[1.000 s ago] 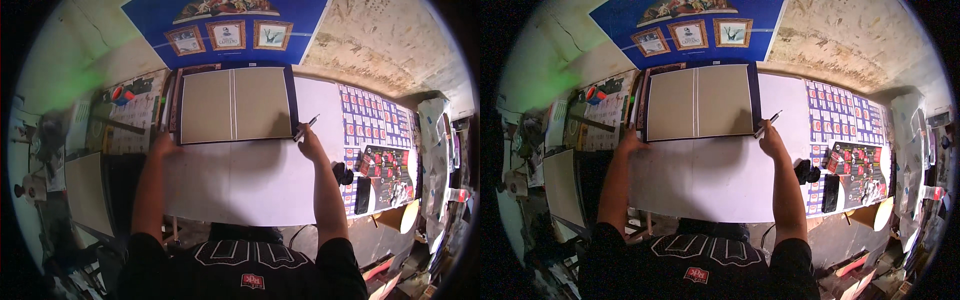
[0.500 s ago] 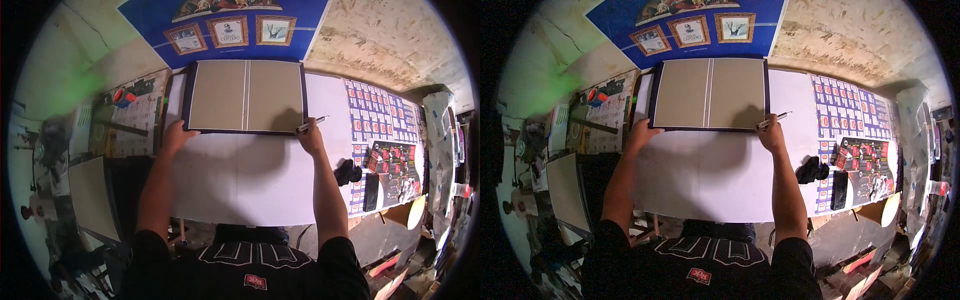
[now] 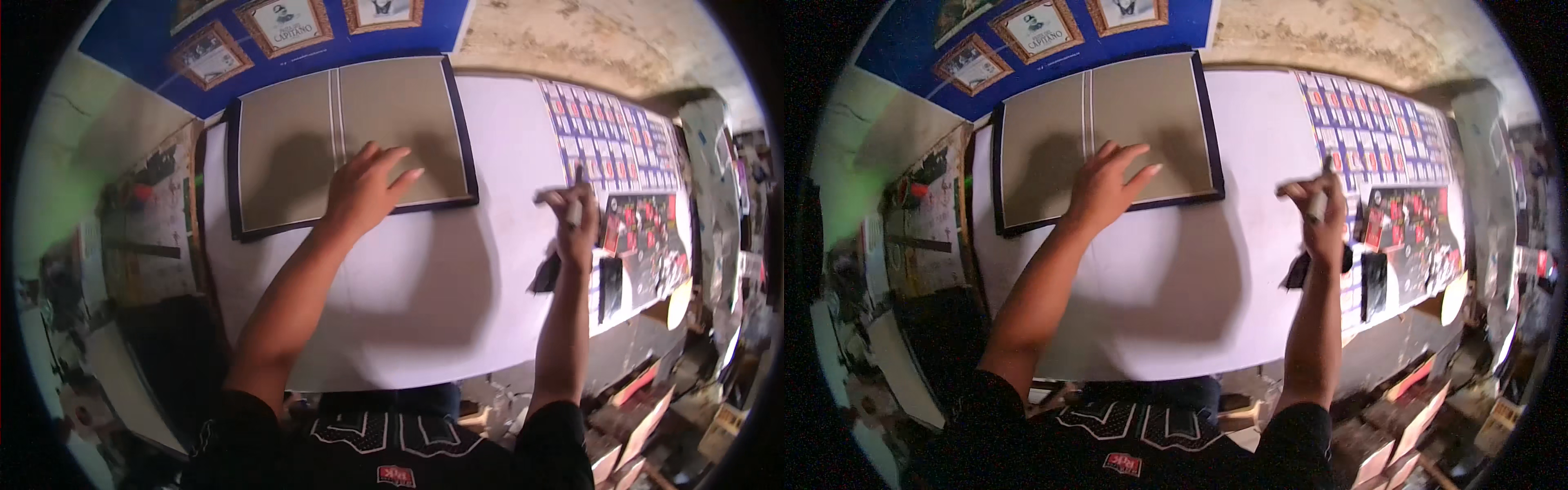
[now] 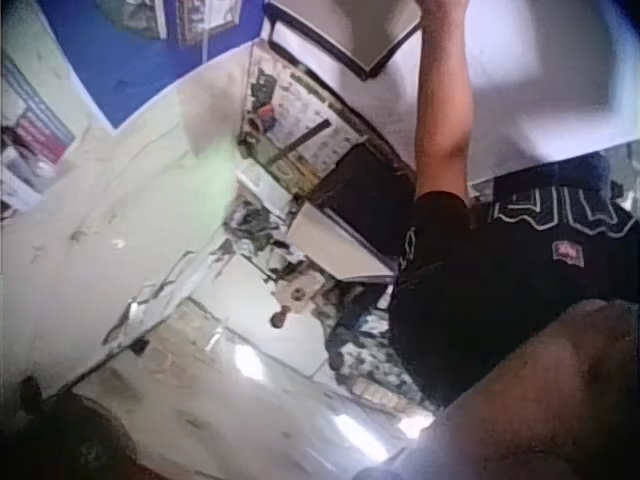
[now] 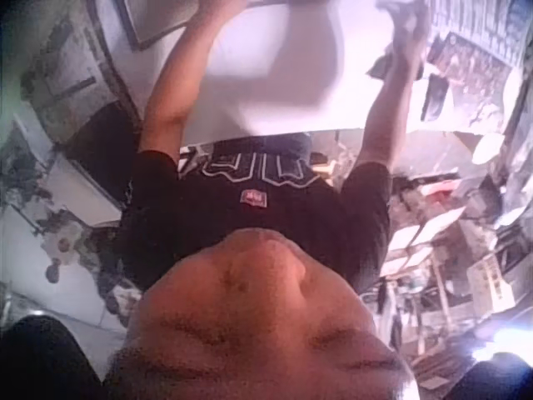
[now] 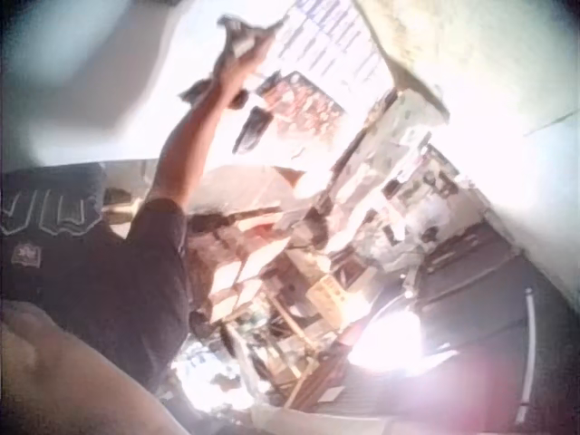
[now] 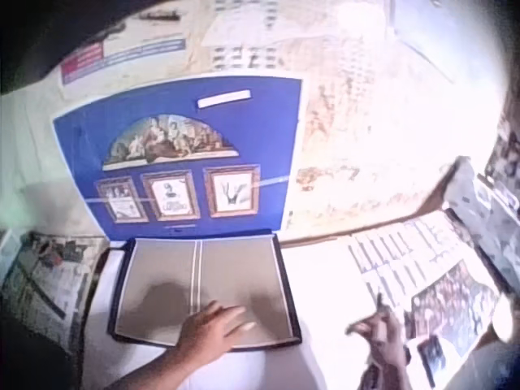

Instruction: The person wipes book covers with a cloth, marks the corners with a marker, and stacks them on a table.

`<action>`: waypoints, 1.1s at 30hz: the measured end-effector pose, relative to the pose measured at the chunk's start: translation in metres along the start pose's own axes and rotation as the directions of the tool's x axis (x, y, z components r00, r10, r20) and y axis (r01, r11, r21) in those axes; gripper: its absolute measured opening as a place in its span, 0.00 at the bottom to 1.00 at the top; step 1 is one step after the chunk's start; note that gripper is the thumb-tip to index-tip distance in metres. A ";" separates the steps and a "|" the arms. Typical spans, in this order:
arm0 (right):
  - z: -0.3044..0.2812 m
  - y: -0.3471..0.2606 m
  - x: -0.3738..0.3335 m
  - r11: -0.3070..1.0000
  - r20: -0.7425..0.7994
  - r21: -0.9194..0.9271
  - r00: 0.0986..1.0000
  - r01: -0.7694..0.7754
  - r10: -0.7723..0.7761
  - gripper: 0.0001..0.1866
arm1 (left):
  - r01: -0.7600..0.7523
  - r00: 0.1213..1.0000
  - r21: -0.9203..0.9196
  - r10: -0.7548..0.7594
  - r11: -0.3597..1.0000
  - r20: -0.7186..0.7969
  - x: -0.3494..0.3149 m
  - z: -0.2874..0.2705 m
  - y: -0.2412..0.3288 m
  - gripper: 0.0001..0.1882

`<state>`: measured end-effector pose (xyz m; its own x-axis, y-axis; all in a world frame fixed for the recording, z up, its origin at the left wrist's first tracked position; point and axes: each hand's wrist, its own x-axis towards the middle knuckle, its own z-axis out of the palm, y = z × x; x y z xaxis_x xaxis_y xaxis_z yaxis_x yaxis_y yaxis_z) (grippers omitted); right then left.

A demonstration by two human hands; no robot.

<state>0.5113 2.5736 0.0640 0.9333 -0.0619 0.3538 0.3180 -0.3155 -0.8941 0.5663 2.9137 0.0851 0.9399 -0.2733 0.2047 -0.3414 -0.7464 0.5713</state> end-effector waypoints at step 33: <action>0.076 0.096 0.130 0.933 0.903 0.353 0.284 -0.068 -0.322 0.16 | 0.137 0.964 0.263 -0.067 0.955 -0.259 0.034 0.110 -0.008 0.41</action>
<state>0.6758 2.6068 0.0028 0.3132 0.9394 0.1396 0.2926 0.0444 -0.9552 0.6008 2.8440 0.0004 0.9293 -0.0566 0.3648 -0.1985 -0.9098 0.3645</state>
